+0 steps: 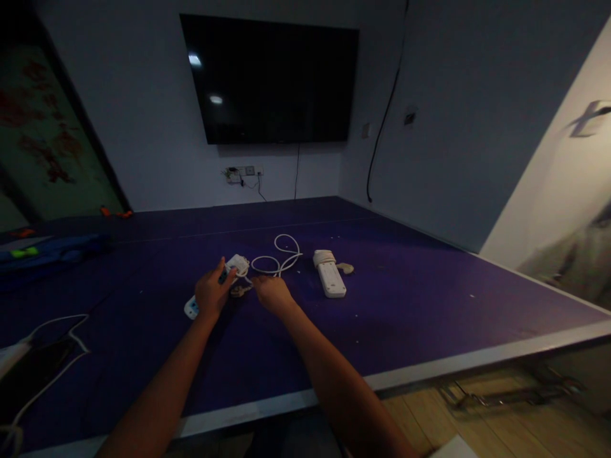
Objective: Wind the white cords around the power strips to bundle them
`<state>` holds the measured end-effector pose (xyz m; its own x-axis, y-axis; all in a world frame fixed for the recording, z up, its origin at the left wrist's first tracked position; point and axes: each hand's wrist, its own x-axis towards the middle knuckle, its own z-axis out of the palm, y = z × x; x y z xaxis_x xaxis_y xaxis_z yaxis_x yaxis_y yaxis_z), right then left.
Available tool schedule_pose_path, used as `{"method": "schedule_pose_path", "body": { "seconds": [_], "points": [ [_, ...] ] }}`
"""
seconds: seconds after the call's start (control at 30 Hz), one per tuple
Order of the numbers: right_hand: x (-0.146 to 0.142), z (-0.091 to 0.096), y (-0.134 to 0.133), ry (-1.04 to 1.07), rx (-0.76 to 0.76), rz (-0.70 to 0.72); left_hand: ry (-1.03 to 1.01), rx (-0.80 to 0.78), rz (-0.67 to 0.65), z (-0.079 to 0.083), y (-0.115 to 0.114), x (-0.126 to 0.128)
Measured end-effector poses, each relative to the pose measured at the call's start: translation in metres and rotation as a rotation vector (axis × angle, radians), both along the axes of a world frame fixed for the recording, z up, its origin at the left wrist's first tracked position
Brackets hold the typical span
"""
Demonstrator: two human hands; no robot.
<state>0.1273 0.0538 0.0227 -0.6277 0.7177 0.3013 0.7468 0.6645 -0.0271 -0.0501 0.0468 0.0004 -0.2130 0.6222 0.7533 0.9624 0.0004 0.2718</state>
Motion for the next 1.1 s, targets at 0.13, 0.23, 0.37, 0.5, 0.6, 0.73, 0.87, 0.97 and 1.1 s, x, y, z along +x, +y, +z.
{"method": "schedule_pose_path", "body": {
  "seconds": [0.13,0.23,0.37,0.5,0.6,0.73,0.87,0.97,1.1],
  "points": [
    [-0.003,-0.001,-0.001,-0.017,-0.025,0.027,-0.019,-0.031,0.023,0.003,-0.002,0.002],
    [-0.002,0.0,0.0,-0.012,-0.024,0.031,-0.063,-0.075,0.022,0.005,-0.003,0.005],
    [0.0,-0.001,0.001,-0.011,-0.01,0.057,-0.032,-0.15,-0.006,0.007,-0.006,0.011],
    [0.0,-0.003,0.002,-0.021,0.022,0.096,0.044,-0.182,-0.05,0.009,-0.009,0.017],
    [0.001,-0.003,0.003,0.008,0.062,0.1,0.088,-0.203,-0.082,0.011,-0.011,0.018],
    [0.006,-0.003,0.004,0.112,0.122,0.101,0.166,-0.249,-0.137,0.01,-0.011,0.02],
    [0.01,-0.007,0.008,0.295,0.158,0.097,0.227,-0.29,-0.179,0.007,-0.009,0.021],
    [0.011,-0.012,0.014,0.453,0.135,0.059,0.223,-0.296,-0.207,0.007,-0.007,0.02],
    [0.012,-0.013,0.018,0.59,0.091,0.079,0.244,-0.296,-0.282,0.006,-0.007,0.016]
  ]
}}
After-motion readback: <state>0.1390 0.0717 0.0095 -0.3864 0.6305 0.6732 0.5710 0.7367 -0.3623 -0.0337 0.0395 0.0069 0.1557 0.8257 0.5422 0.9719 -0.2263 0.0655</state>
